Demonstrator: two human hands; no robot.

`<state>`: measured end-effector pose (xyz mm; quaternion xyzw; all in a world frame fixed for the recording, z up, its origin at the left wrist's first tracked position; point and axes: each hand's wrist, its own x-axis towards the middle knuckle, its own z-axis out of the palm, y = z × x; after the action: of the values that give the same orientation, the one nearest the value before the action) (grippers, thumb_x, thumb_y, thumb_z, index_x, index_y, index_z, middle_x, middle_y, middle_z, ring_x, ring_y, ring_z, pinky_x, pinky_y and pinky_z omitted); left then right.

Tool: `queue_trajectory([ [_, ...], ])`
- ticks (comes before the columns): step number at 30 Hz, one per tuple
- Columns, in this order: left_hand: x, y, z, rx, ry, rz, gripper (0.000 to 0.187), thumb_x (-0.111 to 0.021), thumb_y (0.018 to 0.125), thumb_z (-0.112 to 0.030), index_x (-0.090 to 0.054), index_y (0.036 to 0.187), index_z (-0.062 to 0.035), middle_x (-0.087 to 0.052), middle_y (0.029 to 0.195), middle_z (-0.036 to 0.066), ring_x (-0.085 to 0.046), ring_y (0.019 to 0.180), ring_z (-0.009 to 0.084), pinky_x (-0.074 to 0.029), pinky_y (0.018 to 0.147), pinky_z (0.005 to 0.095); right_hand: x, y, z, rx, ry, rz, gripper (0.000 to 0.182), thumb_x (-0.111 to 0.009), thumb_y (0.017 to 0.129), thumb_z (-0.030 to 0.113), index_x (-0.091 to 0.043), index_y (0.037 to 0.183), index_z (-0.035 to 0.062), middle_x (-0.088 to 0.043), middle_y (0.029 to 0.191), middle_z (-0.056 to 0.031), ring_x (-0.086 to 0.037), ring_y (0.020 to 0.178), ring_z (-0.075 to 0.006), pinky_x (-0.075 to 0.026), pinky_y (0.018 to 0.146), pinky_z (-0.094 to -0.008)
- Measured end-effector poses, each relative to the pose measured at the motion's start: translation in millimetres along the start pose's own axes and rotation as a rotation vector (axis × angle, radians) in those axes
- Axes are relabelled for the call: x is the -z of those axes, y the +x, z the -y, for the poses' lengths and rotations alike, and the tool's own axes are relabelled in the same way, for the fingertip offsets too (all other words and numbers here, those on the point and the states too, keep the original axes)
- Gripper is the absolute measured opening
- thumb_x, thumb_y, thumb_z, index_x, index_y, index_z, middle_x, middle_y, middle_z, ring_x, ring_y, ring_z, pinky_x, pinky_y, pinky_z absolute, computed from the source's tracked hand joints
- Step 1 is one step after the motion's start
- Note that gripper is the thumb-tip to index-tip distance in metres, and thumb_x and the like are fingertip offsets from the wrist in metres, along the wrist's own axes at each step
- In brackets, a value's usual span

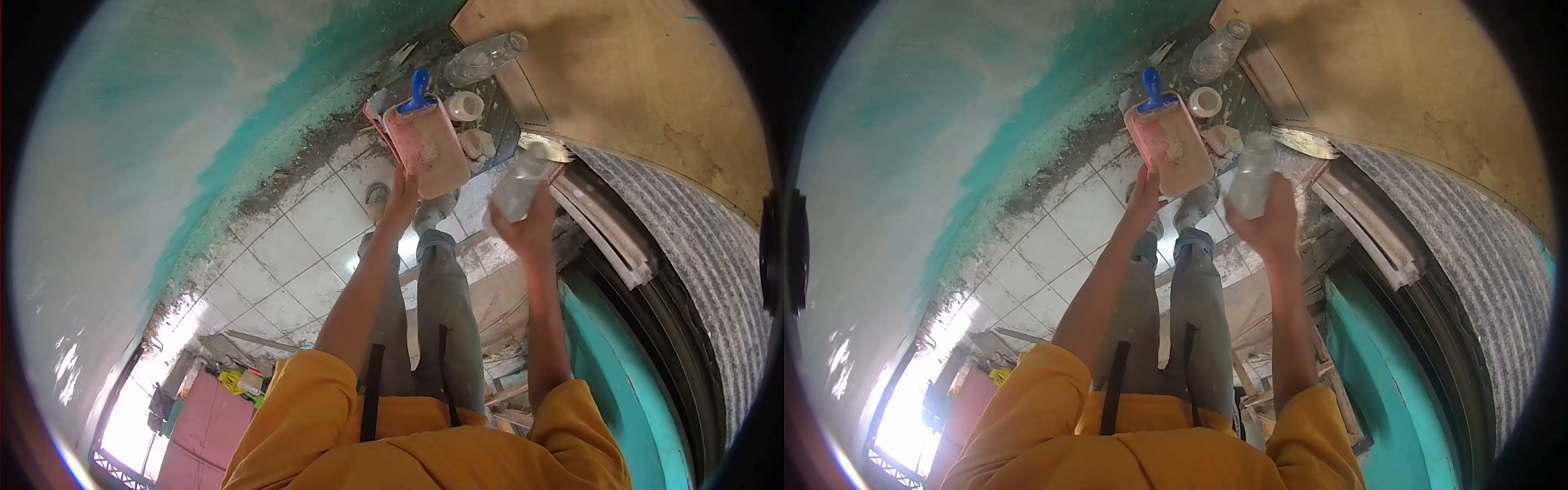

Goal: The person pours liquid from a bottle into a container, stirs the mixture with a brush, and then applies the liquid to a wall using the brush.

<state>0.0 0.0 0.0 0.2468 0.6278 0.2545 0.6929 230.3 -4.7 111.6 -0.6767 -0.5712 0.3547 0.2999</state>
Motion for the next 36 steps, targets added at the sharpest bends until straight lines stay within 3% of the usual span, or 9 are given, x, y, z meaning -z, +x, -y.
queue_trajectory([
  [2,1,-1,-3,0.051,0.012,0.076,0.082,-0.033,0.102,-0.072,-0.019,0.164,-0.0197,-0.044,0.152,0.012,-0.056,0.128,0.0276,-0.049,0.103,0.0472,-9,-6,9,0.011,-0.332,0.094,0.057,-0.082,0.072,0.029,-0.057,0.116,0.0036,-0.063,0.103,-0.016,-0.063,0.096,-0.0381,-0.053,0.081,-0.0486],
  [9,2,-2,1,0.064,0.016,0.067,0.082,-0.034,0.102,-0.071,-0.019,0.163,-0.0183,-0.045,0.151,0.013,-0.056,0.127,0.027,-0.05,0.103,0.0467,-46,-30,-23,0.019,-0.461,0.304,0.058,-0.08,0.072,0.036,-0.056,0.111,0.001,-0.063,0.102,-0.0174,-0.063,0.095,-0.0388,-0.055,0.079,-0.0499],
  [36,3,-4,-4,0.087,0.06,0.081,0.08,-0.034,0.104,-0.067,-0.018,0.164,-0.0159,-0.039,0.157,0.017,-0.051,0.136,0.0308,-0.052,0.102,0.043,-50,-35,-16,-0.099,-0.538,0.398,0.056,-0.079,0.07,0.039,-0.056,0.101,-0.0017,-0.066,0.094,-0.0203,-0.068,0.087,-0.0398,-0.057,0.073,-0.0506],
])
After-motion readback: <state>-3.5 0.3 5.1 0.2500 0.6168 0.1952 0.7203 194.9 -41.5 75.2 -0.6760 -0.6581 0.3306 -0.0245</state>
